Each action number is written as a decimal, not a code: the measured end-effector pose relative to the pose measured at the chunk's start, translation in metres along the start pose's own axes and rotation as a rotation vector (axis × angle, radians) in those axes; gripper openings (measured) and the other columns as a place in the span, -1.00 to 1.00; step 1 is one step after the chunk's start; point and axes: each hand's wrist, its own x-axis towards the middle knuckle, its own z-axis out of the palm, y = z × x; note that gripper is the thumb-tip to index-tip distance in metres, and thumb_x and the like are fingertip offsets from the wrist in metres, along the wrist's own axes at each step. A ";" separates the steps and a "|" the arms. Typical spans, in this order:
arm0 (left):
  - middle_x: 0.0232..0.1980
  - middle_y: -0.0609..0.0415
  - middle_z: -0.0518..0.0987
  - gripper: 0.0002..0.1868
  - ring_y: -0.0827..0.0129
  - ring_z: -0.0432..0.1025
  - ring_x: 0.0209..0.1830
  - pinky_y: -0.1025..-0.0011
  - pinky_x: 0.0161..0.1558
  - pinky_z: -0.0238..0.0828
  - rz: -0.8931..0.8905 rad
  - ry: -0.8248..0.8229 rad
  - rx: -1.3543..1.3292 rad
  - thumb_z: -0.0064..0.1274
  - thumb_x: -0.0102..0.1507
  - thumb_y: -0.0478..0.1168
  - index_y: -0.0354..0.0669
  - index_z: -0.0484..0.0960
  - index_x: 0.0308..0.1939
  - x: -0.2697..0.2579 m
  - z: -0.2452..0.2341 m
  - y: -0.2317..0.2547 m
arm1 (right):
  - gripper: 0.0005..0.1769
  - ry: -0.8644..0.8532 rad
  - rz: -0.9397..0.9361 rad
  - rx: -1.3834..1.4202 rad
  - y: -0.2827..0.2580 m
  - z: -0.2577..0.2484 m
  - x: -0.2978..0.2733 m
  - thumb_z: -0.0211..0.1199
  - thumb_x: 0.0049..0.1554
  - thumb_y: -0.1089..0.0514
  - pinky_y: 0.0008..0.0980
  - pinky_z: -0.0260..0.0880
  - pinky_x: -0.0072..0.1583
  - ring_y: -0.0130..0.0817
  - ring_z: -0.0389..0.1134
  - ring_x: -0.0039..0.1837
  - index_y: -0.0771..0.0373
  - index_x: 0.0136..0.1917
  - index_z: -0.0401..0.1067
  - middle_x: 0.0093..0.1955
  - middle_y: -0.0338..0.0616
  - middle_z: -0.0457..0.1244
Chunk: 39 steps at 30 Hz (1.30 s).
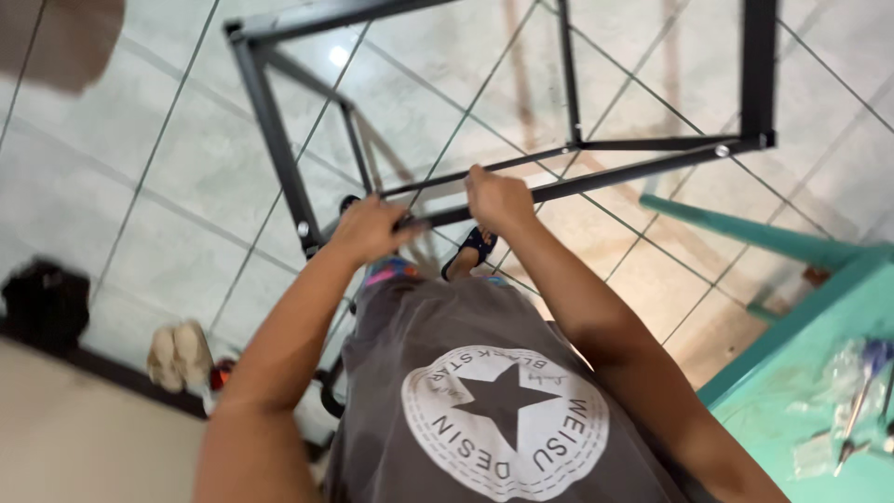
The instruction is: The person assembles a black metal frame by inserting and tightening bolts at multiple joints. They use an Allen key to secure the connections, moving around the frame to reach different attachment points.
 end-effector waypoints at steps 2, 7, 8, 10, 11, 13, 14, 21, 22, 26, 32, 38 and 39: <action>-0.13 -0.13 0.64 -0.40 -0.04 0.45 0.01 0.03 -0.04 0.39 0.108 -0.260 0.216 0.22 0.02 0.31 -0.11 0.71 -0.16 0.001 -0.014 -0.017 | -0.73 0.012 0.024 0.017 -0.002 0.002 -0.002 0.03 0.27 -0.01 0.13 0.39 -0.08 0.12 0.43 -0.13 0.24 -0.01 0.34 -0.18 0.08 0.40; -0.23 -0.11 0.67 -0.45 0.02 0.53 -0.08 0.07 -0.01 0.45 0.286 -0.414 0.344 0.09 0.17 0.28 -0.16 0.72 -0.29 0.016 -0.024 -0.030 | -0.77 0.022 0.100 0.026 0.003 0.003 -0.003 0.06 0.20 0.02 0.14 0.39 -0.12 0.16 0.41 -0.17 0.20 -0.02 0.36 -0.11 0.05 0.40; -0.26 -0.14 0.67 -0.41 0.01 0.53 -0.09 0.07 0.00 0.44 0.324 -0.433 0.346 0.08 0.20 0.32 -0.19 0.72 -0.31 0.017 -0.018 -0.024 | -0.79 0.003 0.116 0.026 0.006 0.000 -0.006 0.08 0.18 0.03 0.14 0.39 -0.13 0.17 0.41 -0.17 0.19 -0.03 0.37 -0.11 0.04 0.40; -0.27 -0.15 0.65 -0.39 -0.01 0.54 -0.13 0.05 -0.02 0.45 0.342 -0.513 0.410 0.04 0.23 0.31 -0.24 0.70 -0.27 0.030 -0.004 -0.005 | -0.84 -0.019 0.139 -0.018 0.021 -0.017 -0.014 0.11 0.15 0.05 0.11 0.40 -0.08 0.13 0.41 -0.14 0.17 -0.09 0.37 -0.11 0.01 0.40; -0.29 -0.20 0.65 -0.37 -0.06 0.54 -0.15 0.00 0.00 0.42 0.360 -0.451 0.334 0.02 0.28 0.31 -0.26 0.68 -0.21 0.040 0.003 0.006 | -0.83 0.092 0.112 -0.064 0.033 -0.030 -0.017 0.16 0.20 0.05 0.09 0.40 -0.08 0.10 0.40 -0.15 0.18 -0.10 0.40 -0.14 0.00 0.38; -0.23 -0.24 0.65 -0.39 -0.10 0.56 -0.13 -0.02 -0.02 0.43 0.365 -0.385 0.217 0.03 0.26 0.29 -0.27 0.66 -0.17 0.050 0.025 0.036 | -0.86 0.378 0.050 -0.078 0.036 -0.044 -0.035 0.25 0.22 0.10 0.01 0.41 -0.06 0.05 0.41 -0.13 0.20 -0.10 0.44 -0.12 -0.03 0.38; -0.16 -0.23 0.64 -0.42 -0.10 0.56 -0.10 0.00 -0.04 0.46 0.357 -0.371 0.181 0.06 0.20 0.25 -0.25 0.67 -0.18 0.056 0.036 0.054 | -0.91 0.565 0.010 -0.052 0.040 -0.056 -0.050 0.29 0.20 0.15 -0.04 0.43 -0.05 0.02 0.42 -0.11 0.20 -0.08 0.45 -0.08 -0.05 0.39; -0.14 -0.26 0.65 -0.38 -0.13 0.55 -0.06 0.02 -0.01 0.46 0.299 -0.543 0.053 0.00 0.24 0.28 -0.22 0.57 0.01 0.115 0.121 0.178 | -0.82 1.035 0.334 0.069 0.045 -0.076 -0.167 0.36 0.24 0.31 -0.30 0.47 -0.05 -0.13 0.45 -0.05 0.30 0.13 0.53 0.02 0.05 0.40; -0.16 -0.23 0.68 -0.37 -0.09 0.58 -0.08 0.04 -0.01 0.48 0.291 -0.592 0.025 -0.06 0.28 0.28 -0.22 0.56 0.03 0.125 0.132 0.189 | -0.81 1.062 0.450 0.207 0.046 -0.067 -0.187 0.27 0.27 0.33 -0.33 0.48 -0.04 -0.20 0.45 -0.06 0.31 0.17 0.51 0.00 0.02 0.39; -0.20 -0.14 0.69 -0.33 -0.01 0.62 -0.22 0.12 -0.11 0.50 0.324 -0.679 -0.048 -0.08 0.24 0.34 -0.19 0.59 0.05 0.170 0.169 0.221 | -0.72 1.162 0.861 0.574 0.031 -0.005 -0.247 0.02 0.39 0.36 -0.41 0.45 -0.03 -0.35 0.41 -0.13 0.33 0.32 0.43 -0.09 -0.03 0.36; -0.27 -0.12 0.71 -0.26 0.13 0.62 -0.25 0.22 -0.17 0.49 0.431 -0.710 0.001 0.02 0.20 0.43 -0.22 0.69 -0.11 0.210 0.186 0.225 | -0.75 1.258 1.207 0.767 -0.027 0.080 -0.235 0.03 0.34 0.27 -0.39 0.42 -0.11 -0.32 0.40 -0.19 0.32 0.26 0.36 -0.14 -0.02 0.37; -0.28 0.02 0.71 -0.37 0.22 0.61 -0.27 0.30 -0.21 0.50 0.708 -0.796 -0.051 0.15 0.20 0.34 -0.20 0.70 -0.15 0.194 0.149 0.198 | -0.89 1.441 1.313 0.618 -0.075 0.104 -0.139 0.15 0.31 0.27 -0.30 0.43 -0.05 -0.17 0.41 -0.12 0.33 0.09 0.42 -0.11 0.04 0.36; -0.28 0.04 0.72 -0.40 0.23 0.62 -0.28 0.31 -0.22 0.50 0.767 -0.799 -0.060 0.15 0.22 0.32 -0.20 0.71 -0.16 0.190 0.143 0.196 | -0.91 1.490 1.333 0.542 -0.081 0.104 -0.122 0.17 0.31 0.28 -0.28 0.43 -0.04 -0.11 0.41 -0.09 0.33 0.08 0.43 -0.09 0.07 0.35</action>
